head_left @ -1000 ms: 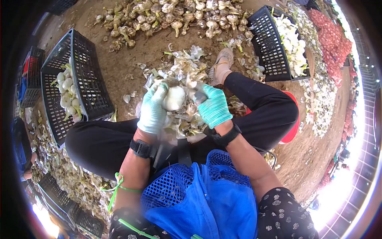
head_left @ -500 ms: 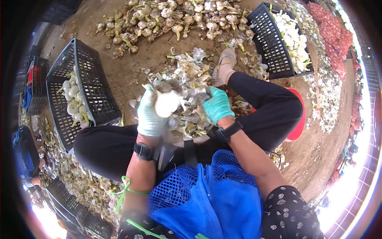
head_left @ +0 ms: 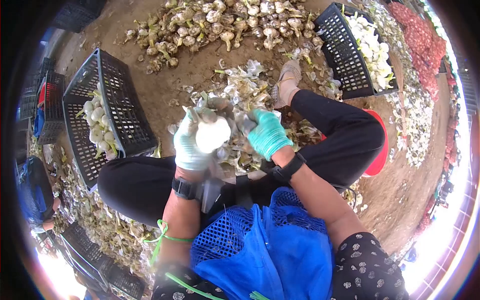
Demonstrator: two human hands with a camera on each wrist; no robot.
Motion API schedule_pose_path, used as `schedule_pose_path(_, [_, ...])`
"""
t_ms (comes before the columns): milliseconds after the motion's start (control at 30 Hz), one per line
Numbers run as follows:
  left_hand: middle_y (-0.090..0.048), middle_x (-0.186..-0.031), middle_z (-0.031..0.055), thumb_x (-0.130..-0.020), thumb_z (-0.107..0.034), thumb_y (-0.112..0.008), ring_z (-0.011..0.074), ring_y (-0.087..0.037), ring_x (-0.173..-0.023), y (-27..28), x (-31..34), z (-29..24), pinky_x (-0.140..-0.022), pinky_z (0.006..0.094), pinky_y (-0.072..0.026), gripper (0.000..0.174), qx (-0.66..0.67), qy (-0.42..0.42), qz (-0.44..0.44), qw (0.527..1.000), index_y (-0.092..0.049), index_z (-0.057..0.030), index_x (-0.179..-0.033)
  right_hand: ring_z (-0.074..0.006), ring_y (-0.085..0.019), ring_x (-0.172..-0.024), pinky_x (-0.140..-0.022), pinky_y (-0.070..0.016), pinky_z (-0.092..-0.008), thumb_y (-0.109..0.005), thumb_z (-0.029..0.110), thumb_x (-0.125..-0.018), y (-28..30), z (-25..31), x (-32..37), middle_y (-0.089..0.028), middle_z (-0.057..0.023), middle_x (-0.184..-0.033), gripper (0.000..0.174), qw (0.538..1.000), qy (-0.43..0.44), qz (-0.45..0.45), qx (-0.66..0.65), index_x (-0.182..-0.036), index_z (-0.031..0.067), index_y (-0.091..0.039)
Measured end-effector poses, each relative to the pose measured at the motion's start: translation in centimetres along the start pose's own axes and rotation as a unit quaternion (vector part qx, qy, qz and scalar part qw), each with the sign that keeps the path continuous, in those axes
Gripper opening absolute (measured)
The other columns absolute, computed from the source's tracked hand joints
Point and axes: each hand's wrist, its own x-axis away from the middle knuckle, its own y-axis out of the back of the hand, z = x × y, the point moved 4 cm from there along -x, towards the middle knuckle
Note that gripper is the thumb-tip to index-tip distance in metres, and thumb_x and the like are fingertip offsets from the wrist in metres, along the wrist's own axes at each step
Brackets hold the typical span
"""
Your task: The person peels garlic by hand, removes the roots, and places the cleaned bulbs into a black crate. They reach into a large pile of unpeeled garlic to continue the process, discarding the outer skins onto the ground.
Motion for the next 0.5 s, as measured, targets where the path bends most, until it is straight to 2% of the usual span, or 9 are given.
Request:
schedule_pose_path(67, [-0.053, -0.096, 0.0147, -0.079, -0.035, -0.047, 0.0334, -0.049, -0.090, -0.1, -0.2, -0.4, -0.084, 0.0460, -0.0362, 0.035, 0.181, 0.034, 0.114, 0.976, -0.055, -0.0019, -0.088, -0.0356, -0.052, -0.078, -0.068, -0.0417, -0.0387, -0.055, 0.011, -0.065, -0.9, -1.4, 0.7, -0.054, -0.0217, -0.080, 0.022, 0.982, -0.038, 0.135, 0.129, -0.084, -0.0004, -0.055])
schedule_pose_path(100, [-0.052, -0.102, 0.0139, -0.078, -0.035, -0.049, 0.0339, -0.044, -0.098, -1.9, -0.2, -0.9, -0.091, 0.0497, -0.0272, 0.035, 0.114, -0.068, 0.046, 0.990, -0.055, -0.0028, -0.089, -0.0356, -0.052, -0.077, -0.068, -0.0417, -0.0391, -0.054, 0.009, -0.064, -1.1, -1.8, 1.0, -0.054, -0.0214, -0.081, 0.024, 0.983, 0.000, 0.132, 0.130, -0.086, -0.0002, -0.054])
schedule_pose_path(167, [-0.051, -0.103, 0.0138, -0.078, -0.033, -0.049, 0.0334, -0.043, -0.100, -0.7, -0.4, -1.4, -0.092, 0.0509, -0.0246, 0.033, 0.158, -0.075, 0.000, 0.985, -0.055, -0.0033, -0.091, -0.0350, -0.052, -0.075, -0.068, -0.0417, -0.0390, -0.053, 0.003, -0.061, -0.6, -0.8, 1.7, -0.054, -0.0207, -0.083, 0.030, 0.985, 0.081, 0.108, 0.105, -0.090, 0.0002, -0.053])
schedule_pose_path(200, [-0.051, -0.105, 0.0137, -0.078, -0.032, -0.049, 0.0330, -0.042, -0.102, -0.1, -0.4, -1.7, -0.093, 0.0521, -0.0219, 0.032, 0.207, -0.075, -0.043, 0.975, -0.055, -0.0038, -0.092, -0.0339, -0.053, -0.074, -0.065, -0.0423, -0.0371, -0.051, 0.001, -0.061, -1.1, -1.5, 1.1, -0.055, -0.0202, -0.082, 0.029, 0.994, 0.085, 0.073, 0.008, -0.090, 0.0012, -0.054])
schedule_pose_path(267, [-0.052, -0.102, 0.0145, -0.079, -0.033, -0.047, 0.0341, -0.043, -0.100, -0.4, -0.4, -2.4, -0.090, 0.0515, -0.0254, 0.031, 0.234, -0.085, -0.048, 0.967, -0.055, -0.0046, -0.090, -0.0327, -0.053, -0.072, -0.062, -0.0426, -0.0354, -0.049, 0.000, -0.061, 0.6, 0.1, 0.7, -0.055, -0.0188, -0.078, 0.026, 0.992, 0.125, 0.016, 0.018, -0.086, 0.0023, -0.056])
schedule_pose_path(300, [-0.053, -0.100, 0.0154, -0.080, -0.033, -0.045, 0.0352, -0.044, -0.098, -0.6, -0.4, -2.9, -0.087, 0.0509, -0.0289, 0.031, 0.266, -0.090, -0.053, 0.958, -0.055, -0.0053, -0.088, -0.0323, -0.054, -0.070, -0.062, -0.0430, -0.0350, -0.048, -0.001, -0.060, 1.2, 0.8, 0.4, -0.056, -0.0177, -0.073, 0.025, 0.994, 0.098, -0.010, 0.044, -0.083, 0.0030, -0.057])
schedule_pose_path(367, [-0.054, -0.095, 0.0170, -0.081, -0.035, -0.041, 0.0375, -0.046, -0.094, -1.2, -0.4, -4.6, -0.081, 0.0496, -0.0358, 0.031, 0.329, -0.109, -0.057, 0.936, -0.054, -0.0069, -0.084, -0.0278, -0.056, -0.061, -0.057, -0.0434, -0.0316, -0.049, -0.001, -0.063, 1.7, 0.8, -0.1, -0.057, -0.0158, -0.067, 0.018, 0.995, 0.089, -0.047, -0.023, -0.078, 0.0023, -0.058])
schedule_pose_path(467, [-0.053, -0.100, 0.0167, -0.081, -0.035, -0.040, 0.0388, -0.043, -0.097, -1.4, 0.1, -7.1, -0.084, 0.0504, -0.0331, 0.032, 0.318, -0.159, -0.072, 0.932, -0.054, -0.0074, -0.088, -0.0224, -0.057, -0.057, -0.053, -0.0432, -0.0277, -0.051, 0.000, -0.066, 1.0, -0.3, -0.6, -0.058, -0.0144, -0.065, 0.012, 0.992, 0.018, -0.028, -0.121, -0.075, 0.0018, -0.059])
schedule_pose_path(500, [-0.052, -0.102, 0.0171, -0.081, -0.036, -0.040, 0.0359, -0.044, -0.099, -2.1, 0.1, -7.3, -0.088, 0.0495, -0.0300, 0.032, 0.323, -0.148, -0.022, 0.934, -0.053, -0.0078, -0.090, -0.0069, -0.049, -0.053, -0.047, -0.0380, -0.0214, -0.054, 0.002, -0.071, 1.9, 2.5, -0.4, -0.050, -0.0048, -0.055, 0.013, 0.997, 0.023, 0.039, -0.065, -0.082, -0.0036, -0.057])
